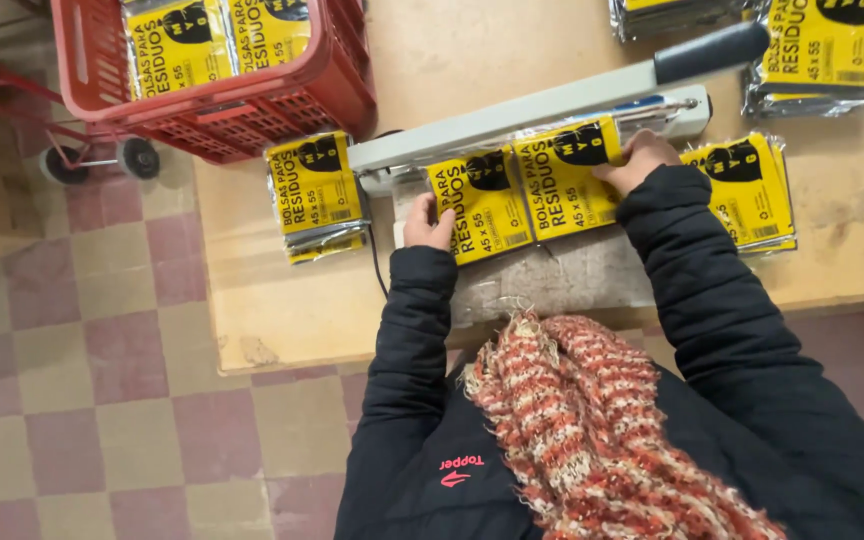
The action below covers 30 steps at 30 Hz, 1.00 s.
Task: Sealing packaged plastic bags using a manual heat sealer machine.
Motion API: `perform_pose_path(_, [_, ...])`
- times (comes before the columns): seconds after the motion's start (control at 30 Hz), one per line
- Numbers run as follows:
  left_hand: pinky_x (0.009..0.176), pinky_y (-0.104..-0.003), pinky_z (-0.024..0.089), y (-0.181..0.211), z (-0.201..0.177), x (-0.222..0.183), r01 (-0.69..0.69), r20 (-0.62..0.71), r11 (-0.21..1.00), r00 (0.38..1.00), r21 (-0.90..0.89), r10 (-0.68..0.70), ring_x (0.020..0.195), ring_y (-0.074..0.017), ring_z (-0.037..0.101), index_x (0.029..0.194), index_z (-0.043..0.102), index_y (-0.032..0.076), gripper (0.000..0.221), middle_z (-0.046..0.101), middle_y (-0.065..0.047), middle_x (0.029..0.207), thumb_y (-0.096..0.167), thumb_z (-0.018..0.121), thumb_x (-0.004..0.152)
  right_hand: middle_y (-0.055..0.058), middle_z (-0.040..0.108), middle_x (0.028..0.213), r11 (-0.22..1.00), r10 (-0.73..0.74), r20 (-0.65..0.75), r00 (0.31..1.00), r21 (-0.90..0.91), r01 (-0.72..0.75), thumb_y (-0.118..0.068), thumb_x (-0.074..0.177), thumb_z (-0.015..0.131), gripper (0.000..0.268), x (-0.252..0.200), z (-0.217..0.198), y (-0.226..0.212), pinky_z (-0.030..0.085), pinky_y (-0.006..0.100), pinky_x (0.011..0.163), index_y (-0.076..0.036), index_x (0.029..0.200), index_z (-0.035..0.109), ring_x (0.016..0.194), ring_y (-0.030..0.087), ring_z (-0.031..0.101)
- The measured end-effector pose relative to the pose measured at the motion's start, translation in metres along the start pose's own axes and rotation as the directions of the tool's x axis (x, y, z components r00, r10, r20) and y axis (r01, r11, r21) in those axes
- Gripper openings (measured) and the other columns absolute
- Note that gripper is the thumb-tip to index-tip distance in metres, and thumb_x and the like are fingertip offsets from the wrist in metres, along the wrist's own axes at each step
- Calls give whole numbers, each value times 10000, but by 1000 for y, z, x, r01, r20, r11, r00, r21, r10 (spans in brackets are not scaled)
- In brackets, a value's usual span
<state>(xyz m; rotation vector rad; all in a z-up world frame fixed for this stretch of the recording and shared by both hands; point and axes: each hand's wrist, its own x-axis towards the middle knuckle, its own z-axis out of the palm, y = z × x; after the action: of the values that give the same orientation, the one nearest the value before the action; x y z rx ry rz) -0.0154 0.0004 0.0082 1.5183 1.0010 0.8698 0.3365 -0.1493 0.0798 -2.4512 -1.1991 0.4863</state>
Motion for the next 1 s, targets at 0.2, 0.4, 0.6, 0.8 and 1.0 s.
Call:
perform_pose_path(0.2, [746, -239, 514, 75, -35, -43, -98, 10, 992, 995, -81, 99, 881, -86, 591, 1140, 570, 40, 188, 617, -21, 1007, 28, 655, 972, 198, 695, 861, 965, 130, -19, 991, 234, -122, -307, 751, 826, 523, -10, 13, 3, 541, 453, 768, -6, 1092, 568, 831, 368, 675])
perform_pose_path(0.4, [795, -244, 461, 48, -5, -36, -83, -7, 966, 996, -244, 84, 855, -80, 519, 1145, 523, 53, 154, 571, 3, 984, 9, 601, 1019, 206, 689, 983, 978, -68, 15, 998, 198, 64, -221, 881, 749, 334, -27, 24, 6, 536, 456, 826, -4, 1101, 623, 906, 377, 670])
perform_pose_path(0.6, [769, -274, 501, 20, 82, -46, -29, 72, 998, 997, 51, 25, 824, -110, 556, 1123, 511, 45, 175, 585, -34, 960, 77, 632, 1001, 186, 644, 1153, 712, -50, -49, 998, 699, 70, -213, 966, 711, 474, -69, 78, -7, 522, 399, 932, 23, 1325, 510, 1061, 295, 637])
perform_pose_path(0.8, [690, -320, 513, 114, 101, -54, -8, 194, 963, 980, 269, -46, 730, -187, 588, 1104, 547, 34, 282, 614, -101, 870, 191, 725, 952, 145, 575, 1395, 698, -145, -82, 986, 698, 161, -94, 929, 749, 618, -85, -29, 86, 461, 361, 1111, 47, 1452, 453, 1284, 237, 576])
perform_pose_path(1.0, [728, -365, 554, 161, 158, -79, -287, 655, 925, 754, 249, 58, 796, -243, 643, 1081, 600, 46, 280, 642, -114, 929, 271, 712, 955, 56, 611, 1253, 672, -23, 11, 1000, 740, 7, -72, 1011, 669, 450, -75, -70, 242, 516, 307, 999, 1, 1414, 482, 1121, 159, 597])
